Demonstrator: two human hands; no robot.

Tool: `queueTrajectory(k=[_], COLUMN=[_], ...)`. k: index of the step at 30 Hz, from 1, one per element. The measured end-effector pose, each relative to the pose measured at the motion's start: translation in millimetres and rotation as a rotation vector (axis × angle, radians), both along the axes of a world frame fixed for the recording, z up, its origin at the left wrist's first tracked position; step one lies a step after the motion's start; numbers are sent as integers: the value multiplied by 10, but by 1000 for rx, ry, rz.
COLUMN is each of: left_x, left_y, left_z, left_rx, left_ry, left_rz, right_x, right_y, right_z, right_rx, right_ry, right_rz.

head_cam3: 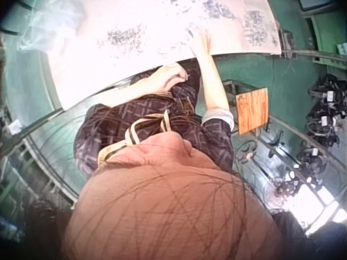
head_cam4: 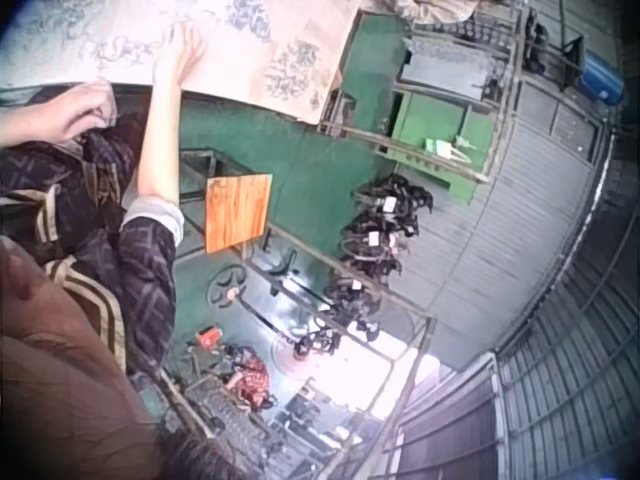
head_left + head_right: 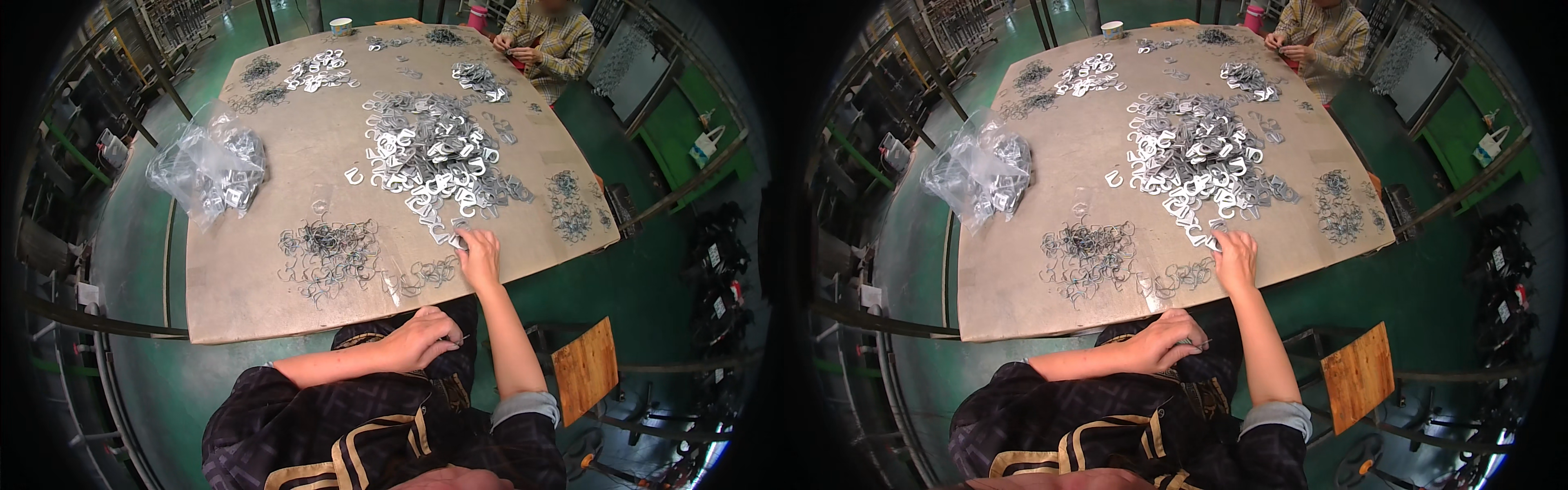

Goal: The person repeatedly picks up small metal hooks and wire loops from a table, inserts the hooks into the loops, and accumulates the assembled units in their hand. Periodically, the person lifts the assembled chain and hangs it on a nearby rack before returning to the table to continue assembling more units.

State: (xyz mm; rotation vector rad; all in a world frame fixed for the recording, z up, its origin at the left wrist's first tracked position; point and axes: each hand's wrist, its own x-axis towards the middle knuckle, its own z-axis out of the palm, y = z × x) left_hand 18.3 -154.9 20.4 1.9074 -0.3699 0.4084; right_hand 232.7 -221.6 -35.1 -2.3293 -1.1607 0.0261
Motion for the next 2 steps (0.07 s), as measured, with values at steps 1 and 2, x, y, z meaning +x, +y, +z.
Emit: queueTrajectory(k=[1, 2], left_x=[-7, -16], left_y=[-5, -12], left_z=[0, -1], left_rx=[-1, -2], left_ry=[-3, -6], left_rz=[-4, -7], right_x=[22, 69], right_y=[24, 56], right_z=[18, 32], right_rx=[-43, -87], right_ry=[55, 111], right_rz=[-31, -62])
